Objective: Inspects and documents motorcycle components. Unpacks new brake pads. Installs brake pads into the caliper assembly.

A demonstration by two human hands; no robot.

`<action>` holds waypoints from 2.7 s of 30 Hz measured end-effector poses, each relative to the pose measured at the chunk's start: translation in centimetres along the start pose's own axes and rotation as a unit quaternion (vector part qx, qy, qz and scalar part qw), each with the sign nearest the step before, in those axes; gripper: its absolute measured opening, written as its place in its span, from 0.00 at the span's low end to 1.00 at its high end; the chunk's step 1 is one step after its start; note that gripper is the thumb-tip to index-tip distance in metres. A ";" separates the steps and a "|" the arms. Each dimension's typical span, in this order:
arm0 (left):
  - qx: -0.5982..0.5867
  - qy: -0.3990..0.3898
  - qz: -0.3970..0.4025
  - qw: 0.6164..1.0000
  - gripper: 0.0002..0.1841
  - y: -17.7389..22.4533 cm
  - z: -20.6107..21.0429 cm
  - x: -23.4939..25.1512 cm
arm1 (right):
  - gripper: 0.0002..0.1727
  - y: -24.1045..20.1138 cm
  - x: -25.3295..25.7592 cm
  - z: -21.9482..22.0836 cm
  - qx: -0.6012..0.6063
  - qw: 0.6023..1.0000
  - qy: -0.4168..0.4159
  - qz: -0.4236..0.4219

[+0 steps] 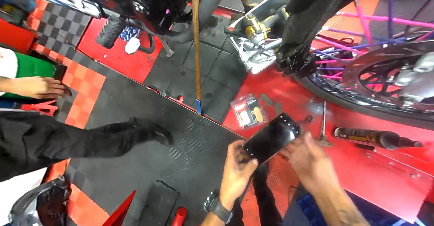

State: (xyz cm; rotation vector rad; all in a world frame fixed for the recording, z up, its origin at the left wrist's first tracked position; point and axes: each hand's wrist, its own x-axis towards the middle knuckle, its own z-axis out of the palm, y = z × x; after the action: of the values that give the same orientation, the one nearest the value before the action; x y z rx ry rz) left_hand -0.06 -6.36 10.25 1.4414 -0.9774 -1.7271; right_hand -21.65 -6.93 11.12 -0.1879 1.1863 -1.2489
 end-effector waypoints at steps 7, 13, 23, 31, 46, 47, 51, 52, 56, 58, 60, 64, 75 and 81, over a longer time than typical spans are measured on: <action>0.068 -0.040 -0.020 0.997 0.45 -0.7 0.6 -2.1 | 0.26 3.0 -1.2 2.7 -0.020 0.999 -0.012 0.030; 0.034 -0.049 0.029 0.998 0.48 0.3 1.9 -3.9 | 0.35 2.3 -4.1 4.2 -0.049 0.998 -0.022 0.021; -0.006 0.058 0.033 0.998 0.48 1.8 3.3 -1.5 | 0.41 1.5 -3.8 5.2 -0.227 0.971 -0.056 0.044; 0.009 0.070 0.043 0.997 0.48 1.8 2.0 -1.1 | 0.36 2.6 -2.9 5.9 -0.232 0.970 -0.067 0.039; 0.007 0.052 0.061 0.997 0.41 2.1 1.0 -1.1 | 0.38 3.1 -3.0 7.0 -0.240 0.970 -0.042 0.025; 0.004 0.050 0.061 0.997 0.41 2.1 0.9 -1.2 | 0.39 3.1 -3.1 7.0 -0.239 0.970 -0.043 0.026; 0.004 0.043 0.062 0.997 0.42 2.0 0.9 -1.1 | 0.40 3.1 -3.1 7.1 -0.230 0.972 -0.043 0.025; 0.005 0.040 0.061 0.997 0.43 2.0 0.9 -1.1 | 0.41 3.2 -3.2 7.0 -0.233 0.971 -0.043 0.025; 0.007 0.035 0.059 0.998 0.45 1.9 0.8 -0.9 | 0.42 3.3 -3.1 6.8 -0.237 0.970 -0.044 0.023; 0.001 0.033 0.058 0.998 0.45 1.7 0.7 -0.9 | 0.42 3.3 -3.1 6.9 -0.232 0.971 -0.046 0.024; -0.005 0.031 0.058 0.998 0.45 1.7 0.6 -0.8 | 0.40 3.3 -3.0 6.9 -0.223 0.973 -0.050 0.024; 0.015 0.033 0.046 0.998 0.50 1.7 0.5 -0.8 | 0.40 3.2 -3.1 6.8 -0.223 0.973 -0.062 0.027; 0.033 0.007 0.048 0.998 0.55 0.4 1.4 -0.7 | 0.45 3.5 -3.6 5.3 -0.218 0.975 -0.037 0.033; 0.008 -0.005 0.019 1.000 0.55 -2.8 4.2 -1.2 | 0.56 5.6 -4.5 3.3 -0.184 0.976 0.105 0.045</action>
State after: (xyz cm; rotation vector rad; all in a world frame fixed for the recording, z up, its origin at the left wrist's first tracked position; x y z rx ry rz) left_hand -4.11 -3.40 8.82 1.4175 -1.0189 -1.7040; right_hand -15.00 -2.75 11.36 -0.2769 1.5900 -0.9787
